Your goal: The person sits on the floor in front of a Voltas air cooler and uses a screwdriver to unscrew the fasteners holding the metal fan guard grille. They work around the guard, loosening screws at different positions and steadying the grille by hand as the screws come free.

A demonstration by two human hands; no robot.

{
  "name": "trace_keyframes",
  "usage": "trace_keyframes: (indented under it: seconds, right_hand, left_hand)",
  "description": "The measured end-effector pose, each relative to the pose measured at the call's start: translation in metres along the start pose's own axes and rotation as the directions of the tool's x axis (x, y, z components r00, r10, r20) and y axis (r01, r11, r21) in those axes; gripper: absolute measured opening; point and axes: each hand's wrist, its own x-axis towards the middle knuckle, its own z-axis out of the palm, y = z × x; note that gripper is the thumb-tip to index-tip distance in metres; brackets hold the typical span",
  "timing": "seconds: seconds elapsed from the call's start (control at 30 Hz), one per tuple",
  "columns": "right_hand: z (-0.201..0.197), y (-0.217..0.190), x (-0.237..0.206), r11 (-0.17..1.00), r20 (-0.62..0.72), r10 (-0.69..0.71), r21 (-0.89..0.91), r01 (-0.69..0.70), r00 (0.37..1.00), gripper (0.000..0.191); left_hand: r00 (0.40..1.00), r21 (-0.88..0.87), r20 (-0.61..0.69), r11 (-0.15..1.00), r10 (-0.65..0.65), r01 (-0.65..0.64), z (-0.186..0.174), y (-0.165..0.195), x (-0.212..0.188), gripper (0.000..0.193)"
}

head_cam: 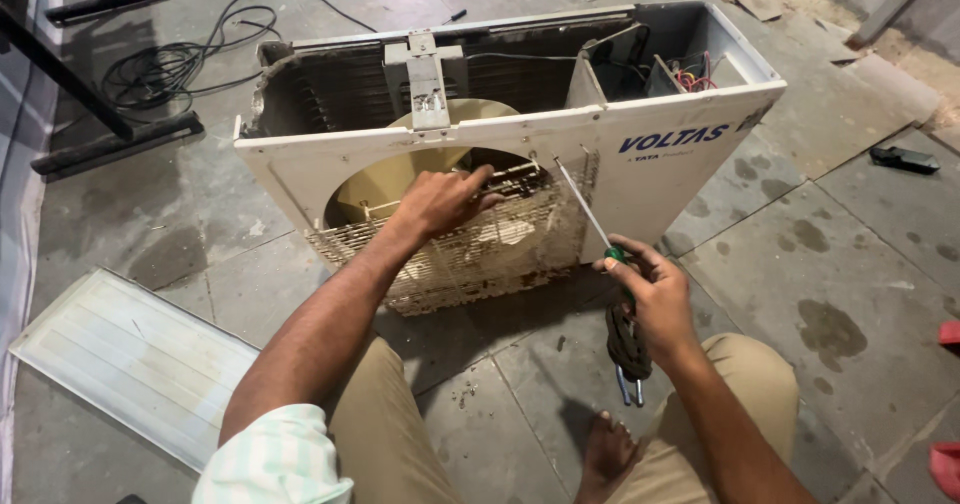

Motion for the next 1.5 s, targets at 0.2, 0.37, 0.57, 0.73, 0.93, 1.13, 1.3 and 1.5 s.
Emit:
trace_keyframes:
  seconds: [0.2,0.37,0.57,0.73,0.93,1.13,1.3,1.5]
  right_hand:
    - [0.014,-0.006,0.000,0.995,0.066,0.025,0.093,-0.031,0.997,0.038]
    - [0.022,-0.011,0.001,0.996,0.060,0.061,0.066,-0.065,0.996,0.038]
    - [0.024,-0.008,0.003,0.996,0.087,0.023,0.086,-0.030,0.996,0.037]
    - [0.021,-0.005,0.005,0.988,0.096,-0.033,0.156,0.017,0.995,0.036]
    - [0.017,-0.007,0.002,0.989,0.090,0.014,0.147,-0.027,0.996,0.037]
    - [0.018,-0.011,-0.001,0.989,0.093,0.017,0.146,-0.030,0.995,0.037]
    - [0.020,-0.011,-0.001,0.995,0.077,0.017,0.099,-0.024,0.997,0.038]
    - [0.021,-0.011,0.000,0.998,0.078,0.018,0.064,-0.023,0.997,0.039]
  left_hand:
    - [1.000,0.112,0.004,0.994,-0.005,0.005,-0.011,-0.005,-0.011,0.055]
    - [0.989,0.142,-0.123,0.988,0.079,-0.062,-0.016,-0.005,-0.019,0.053]
    - [0.986,0.134,-0.149,0.989,0.073,-0.053,-0.026,-0.006,-0.016,0.058]
    - [0.997,0.165,-0.079,0.986,0.013,0.000,-0.028,-0.004,-0.008,0.061]
    - [0.991,0.182,-0.120,0.983,0.058,-0.035,-0.024,-0.004,-0.004,0.059]
    - [0.999,0.175,-0.043,0.984,0.027,-0.019,-0.024,-0.002,0.000,0.061]
    - [1.000,0.144,0.004,0.990,-0.010,0.009,-0.025,0.003,0.001,0.060]
    - [0.999,0.133,-0.040,0.991,0.014,-0.008,-0.026,0.009,0.000,0.057]
